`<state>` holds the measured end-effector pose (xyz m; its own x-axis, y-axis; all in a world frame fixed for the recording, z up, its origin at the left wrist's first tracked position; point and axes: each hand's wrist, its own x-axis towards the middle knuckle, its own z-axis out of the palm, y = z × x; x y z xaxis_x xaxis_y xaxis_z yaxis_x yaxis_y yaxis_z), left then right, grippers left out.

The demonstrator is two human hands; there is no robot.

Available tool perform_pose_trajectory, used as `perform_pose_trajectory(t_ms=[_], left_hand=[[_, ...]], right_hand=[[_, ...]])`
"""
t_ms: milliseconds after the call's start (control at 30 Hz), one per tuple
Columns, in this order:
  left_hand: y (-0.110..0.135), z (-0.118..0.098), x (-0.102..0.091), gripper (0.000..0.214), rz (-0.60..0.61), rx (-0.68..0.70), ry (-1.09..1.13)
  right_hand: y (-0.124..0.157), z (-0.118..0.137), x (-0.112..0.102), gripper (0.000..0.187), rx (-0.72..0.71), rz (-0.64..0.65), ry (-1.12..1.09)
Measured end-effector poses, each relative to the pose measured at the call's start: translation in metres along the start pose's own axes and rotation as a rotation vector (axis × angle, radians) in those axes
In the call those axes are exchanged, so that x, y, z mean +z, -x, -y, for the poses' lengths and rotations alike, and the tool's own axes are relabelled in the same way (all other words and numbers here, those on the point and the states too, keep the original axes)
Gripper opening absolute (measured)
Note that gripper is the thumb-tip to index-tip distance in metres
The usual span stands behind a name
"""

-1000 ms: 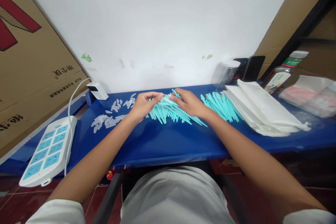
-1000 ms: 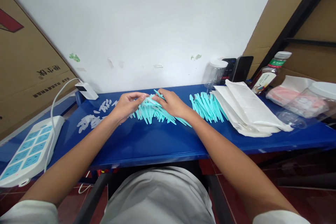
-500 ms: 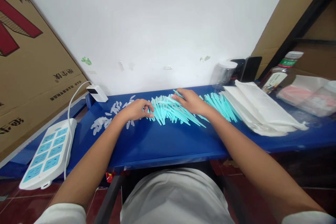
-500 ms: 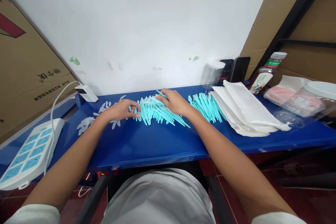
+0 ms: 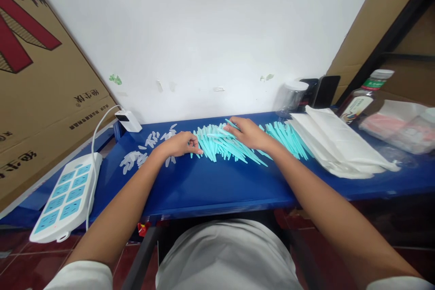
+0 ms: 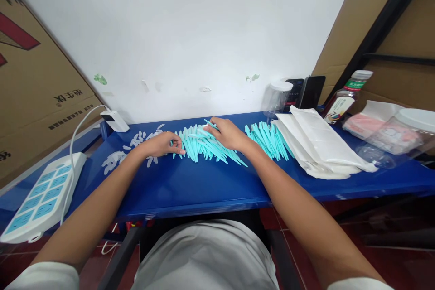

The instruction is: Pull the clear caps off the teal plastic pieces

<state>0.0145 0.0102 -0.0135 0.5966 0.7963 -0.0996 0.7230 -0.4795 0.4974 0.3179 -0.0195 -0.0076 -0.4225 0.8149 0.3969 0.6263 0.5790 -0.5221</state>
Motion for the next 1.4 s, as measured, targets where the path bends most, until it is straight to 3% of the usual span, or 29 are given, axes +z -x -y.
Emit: perform_pose_trajectory(t_ms=[167, 267, 400, 600, 933, 1200, 1400], left_hand=[[0.006, -0.015, -0.008, 0.044, -0.119, 0.052, 0.171], [0.010, -0.029, -0.013, 0.042, -0.258, 0.040, 0.259], [0.009, -0.041, -0.008, 0.044, -0.398, 0.048, 0.369], [0.003, -0.042, 0.007, 0.051, -0.410, 0.043, 0.499], [0.003, -0.050, 0.012, 0.047, -0.445, -0.027, 0.633], [0.001, -0.047, 0.014, 0.045, -0.425, 0.094, 0.609], [0.002, -0.047, 0.013, 0.047, -0.418, 0.105, 0.598]], right_hand=[[0.000, 0.002, -0.003, 0.040, -0.003, 0.041, -0.033], [0.002, 0.009, -0.005, 0.037, 0.001, 0.102, -0.076], [0.003, 0.017, -0.006, 0.026, 0.056, 0.171, -0.153], [0.005, 0.023, -0.011, 0.026, 0.049, 0.205, -0.234], [0.006, 0.023, -0.009, 0.031, 0.015, 0.253, -0.285], [0.007, 0.026, -0.013, 0.035, 0.042, 0.317, -0.326], [0.007, 0.025, -0.013, 0.035, 0.042, 0.321, -0.352]])
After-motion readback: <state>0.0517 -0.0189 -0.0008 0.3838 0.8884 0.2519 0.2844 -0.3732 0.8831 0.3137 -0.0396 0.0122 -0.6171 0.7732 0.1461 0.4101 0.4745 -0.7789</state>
